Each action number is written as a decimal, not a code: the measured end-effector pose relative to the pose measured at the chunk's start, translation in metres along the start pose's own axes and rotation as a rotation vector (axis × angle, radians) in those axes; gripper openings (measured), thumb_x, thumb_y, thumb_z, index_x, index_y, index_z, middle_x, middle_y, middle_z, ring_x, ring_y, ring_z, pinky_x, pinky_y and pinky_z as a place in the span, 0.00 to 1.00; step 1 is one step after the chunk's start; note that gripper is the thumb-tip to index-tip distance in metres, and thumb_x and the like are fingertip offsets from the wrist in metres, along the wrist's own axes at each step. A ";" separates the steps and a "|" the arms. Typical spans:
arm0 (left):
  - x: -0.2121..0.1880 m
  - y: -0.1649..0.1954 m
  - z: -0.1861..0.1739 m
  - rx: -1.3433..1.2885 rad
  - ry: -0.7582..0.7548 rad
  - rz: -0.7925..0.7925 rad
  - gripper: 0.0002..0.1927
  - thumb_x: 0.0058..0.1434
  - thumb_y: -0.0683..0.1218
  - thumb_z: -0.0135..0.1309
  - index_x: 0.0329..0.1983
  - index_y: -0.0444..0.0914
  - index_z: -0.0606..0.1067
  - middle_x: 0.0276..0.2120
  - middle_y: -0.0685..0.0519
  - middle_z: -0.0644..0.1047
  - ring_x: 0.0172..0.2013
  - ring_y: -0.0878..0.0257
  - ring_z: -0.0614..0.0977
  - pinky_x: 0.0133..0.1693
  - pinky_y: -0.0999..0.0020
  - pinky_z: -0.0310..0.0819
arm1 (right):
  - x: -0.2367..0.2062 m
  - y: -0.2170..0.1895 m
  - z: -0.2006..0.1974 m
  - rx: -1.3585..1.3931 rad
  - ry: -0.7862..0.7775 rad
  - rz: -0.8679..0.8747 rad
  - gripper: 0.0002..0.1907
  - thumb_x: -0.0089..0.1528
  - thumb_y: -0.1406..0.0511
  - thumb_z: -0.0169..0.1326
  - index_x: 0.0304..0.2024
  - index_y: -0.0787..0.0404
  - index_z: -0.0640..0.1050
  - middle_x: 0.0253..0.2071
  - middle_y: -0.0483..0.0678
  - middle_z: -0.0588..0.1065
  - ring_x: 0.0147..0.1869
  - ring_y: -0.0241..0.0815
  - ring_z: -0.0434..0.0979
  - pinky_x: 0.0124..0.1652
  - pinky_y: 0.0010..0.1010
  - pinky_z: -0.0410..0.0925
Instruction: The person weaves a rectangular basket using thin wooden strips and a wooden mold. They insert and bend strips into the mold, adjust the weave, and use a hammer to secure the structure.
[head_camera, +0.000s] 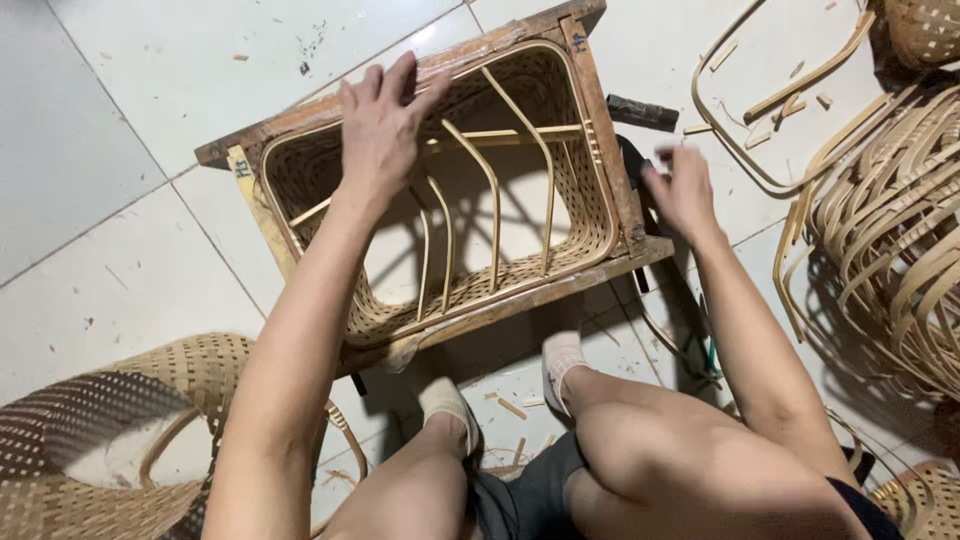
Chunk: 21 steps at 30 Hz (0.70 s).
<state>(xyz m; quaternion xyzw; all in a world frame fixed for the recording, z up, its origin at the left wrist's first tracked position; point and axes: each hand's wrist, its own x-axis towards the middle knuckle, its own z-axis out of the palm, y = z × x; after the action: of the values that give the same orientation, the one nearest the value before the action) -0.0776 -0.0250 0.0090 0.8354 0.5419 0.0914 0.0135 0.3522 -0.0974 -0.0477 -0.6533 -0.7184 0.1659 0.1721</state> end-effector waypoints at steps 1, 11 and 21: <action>0.004 0.002 0.000 -0.042 -0.039 -0.013 0.41 0.62 0.28 0.42 0.71 0.58 0.71 0.68 0.42 0.67 0.62 0.43 0.70 0.62 0.28 0.55 | -0.016 0.009 0.007 -0.097 -0.036 -0.020 0.24 0.63 0.57 0.63 0.52 0.70 0.75 0.47 0.63 0.74 0.50 0.62 0.74 0.48 0.49 0.69; 0.020 0.008 -0.014 -0.155 -0.114 -0.005 0.39 0.63 0.28 0.38 0.68 0.58 0.73 0.67 0.45 0.68 0.64 0.48 0.70 0.64 0.27 0.52 | -0.046 0.021 0.000 0.038 -0.009 0.209 0.15 0.70 0.59 0.56 0.46 0.66 0.76 0.44 0.59 0.76 0.48 0.60 0.77 0.48 0.48 0.71; 0.020 -0.012 -0.011 -0.188 -0.100 0.025 0.34 0.64 0.29 0.45 0.60 0.59 0.79 0.66 0.44 0.72 0.60 0.48 0.76 0.63 0.33 0.57 | -0.045 0.042 -0.012 -0.139 0.116 0.132 0.12 0.68 0.62 0.58 0.50 0.63 0.75 0.42 0.57 0.78 0.44 0.52 0.79 0.43 0.45 0.73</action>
<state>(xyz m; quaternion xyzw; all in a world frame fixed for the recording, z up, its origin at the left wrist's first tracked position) -0.0822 -0.0027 0.0207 0.8405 0.5192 0.1003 0.1176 0.3990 -0.1383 -0.0580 -0.7181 -0.6723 0.0888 0.1565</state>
